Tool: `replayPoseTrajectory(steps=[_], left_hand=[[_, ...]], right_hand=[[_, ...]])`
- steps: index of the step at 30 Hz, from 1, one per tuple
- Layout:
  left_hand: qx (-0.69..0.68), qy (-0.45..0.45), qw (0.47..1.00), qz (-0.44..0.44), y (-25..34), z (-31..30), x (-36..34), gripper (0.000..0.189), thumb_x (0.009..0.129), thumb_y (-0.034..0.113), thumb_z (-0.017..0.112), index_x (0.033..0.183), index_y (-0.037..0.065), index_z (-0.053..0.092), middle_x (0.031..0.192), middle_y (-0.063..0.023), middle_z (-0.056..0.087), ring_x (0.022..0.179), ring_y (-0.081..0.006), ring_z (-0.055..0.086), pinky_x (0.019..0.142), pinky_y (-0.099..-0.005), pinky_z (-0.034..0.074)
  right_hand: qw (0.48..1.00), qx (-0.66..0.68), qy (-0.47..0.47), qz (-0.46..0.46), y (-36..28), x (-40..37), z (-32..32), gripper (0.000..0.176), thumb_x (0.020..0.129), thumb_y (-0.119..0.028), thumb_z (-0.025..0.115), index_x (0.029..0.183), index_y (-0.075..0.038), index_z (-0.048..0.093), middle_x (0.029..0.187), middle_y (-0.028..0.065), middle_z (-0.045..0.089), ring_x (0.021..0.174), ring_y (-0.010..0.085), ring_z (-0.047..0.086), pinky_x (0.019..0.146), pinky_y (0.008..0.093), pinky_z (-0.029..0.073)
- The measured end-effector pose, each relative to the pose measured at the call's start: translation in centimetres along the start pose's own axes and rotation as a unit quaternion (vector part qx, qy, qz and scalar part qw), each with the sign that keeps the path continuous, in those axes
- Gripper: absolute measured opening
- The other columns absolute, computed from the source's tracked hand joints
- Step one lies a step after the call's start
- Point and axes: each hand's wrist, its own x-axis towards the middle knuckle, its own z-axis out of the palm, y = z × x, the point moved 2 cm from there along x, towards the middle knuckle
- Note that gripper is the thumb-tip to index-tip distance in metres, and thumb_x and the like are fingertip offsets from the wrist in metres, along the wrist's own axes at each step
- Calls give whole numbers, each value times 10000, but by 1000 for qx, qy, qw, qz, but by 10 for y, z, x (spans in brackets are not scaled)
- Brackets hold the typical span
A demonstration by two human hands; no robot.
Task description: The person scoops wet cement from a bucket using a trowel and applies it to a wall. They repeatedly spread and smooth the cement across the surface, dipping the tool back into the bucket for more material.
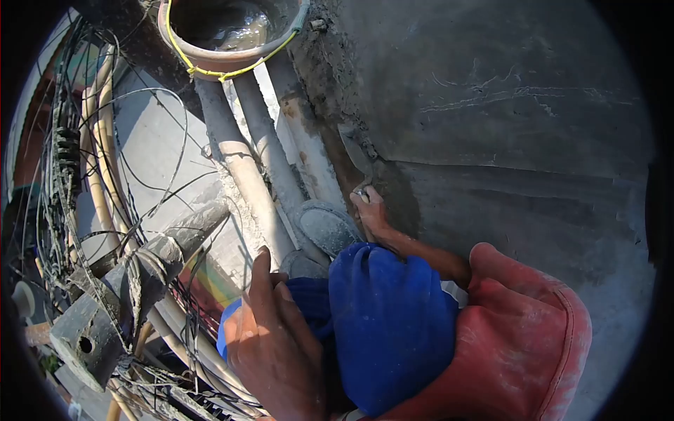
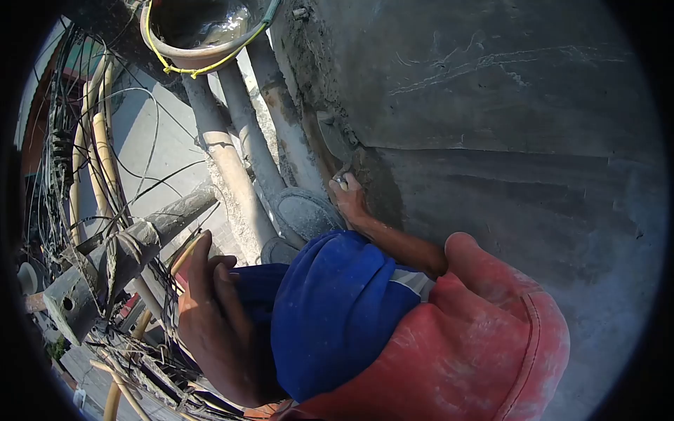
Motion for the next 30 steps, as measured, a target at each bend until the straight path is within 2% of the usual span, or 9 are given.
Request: replayPoseTrajectory(steps=[4, 6, 9, 13, 18, 22, 25, 27, 30], left_hand=[[-32, 46, 997, 43, 41, -14, -1, 306, 938, 91, 423, 1215, 36, 540, 845, -155, 667, 717, -284, 642, 639, -378, 478], [-9, 3, 999, -51, 44, -15, 4, 307, 936, 87, 424, 1215, 40, 545, 839, -149, 667, 728, -277, 643, 635, -377, 475], [12, 12, 999, -36, -5, 7, 0, 299, 933, 82, 431, 1201, 45, 558, 836, -138, 669, 732, -270, 643, 636, -374, 474], [-21, 26, 999, 42, 33, -15, 1, 289, 930, 77, 437, 1184, 45, 570, 822, -130, 670, 715, -265, 644, 626, -370, 474], [-40, 30, 998, -40, -5, 8, -3, 286, 923, 73, 447, 1176, 47, 579, 825, -125, 671, 698, -245, 628, 638, -372, 464], [-61, 56, 993, -81, 18, -4, -6, 292, 921, 74, 448, 1180, 56, 582, 836, -122, 673, 708, -245, 623, 645, -371, 459], [-19, 53, 998, 29, 13, -9, -6, 298, 921, 80, 450, 1188, 67, 582, 832, -120, 674, 705, -252, 627, 639, -369, 460], [-133, 15, 987, -86, -31, 4, -1, 298, 922, 85, 449, 1188, 73, 584, 830, -118, 675, 701, -256, 630, 635, -370, 461], [27, 24, 999, 13, 16, -7, -5, 296, 924, 81, 448, 1187, 72, 583, 827, -120, 674, 704, -252, 633, 627, -369, 462]], right_hand=[[970, 181, -62, 151, -21, 7, 0, 172, 873, -222, 602, 928, -96, 497, 686, 8, 502, 524, 107, 492, 449, 259, 425], [961, 208, -75, 167, -41, 14, -5, 171, 877, -223, 597, 934, -105, 487, 695, 7, 499, 530, 106, 491, 444, 258, 420], [946, 250, -82, 189, -63, 2, -5, 181, 885, -246, 593, 939, -123, 471, 714, 7, 497, 526, 105, 489, 424, 252, 403], [967, 215, -37, 128, -66, -16, -5, 201, 894, -261, 586, 942, -116, 456, 720, 11, 492, 511, 111, 488, 411, 248, 399], [976, 151, -85, 133, -45, -2, 9, 225, 900, -267, 576, 950, -108, 424, 713, 25, 472, 484, 122, 478, 390, 268, 407], [975, 134, -105, 145, -37, 33, 22, 224, 902, -258, 572, 962, -108, 418, 717, 25, 472, 492, 124, 481, 390, 273, 412], [973, 158, -73, 150, -44, 49, 24, 220, 904, -253, 568, 965, -107, 416, 721, 26, 472, 501, 123, 483, 390, 272, 413], [972, 192, -62, 119, -55, 48, 25, 223, 908, -262, 568, 962, -107, 417, 724, 24, 471, 509, 118, 482, 392, 266, 412], [982, 177, -30, 54, -67, 33, 21, 229, 913, -280, 568, 943, -103, 427, 721, 18, 473, 508, 107, 482, 395, 256, 409]])
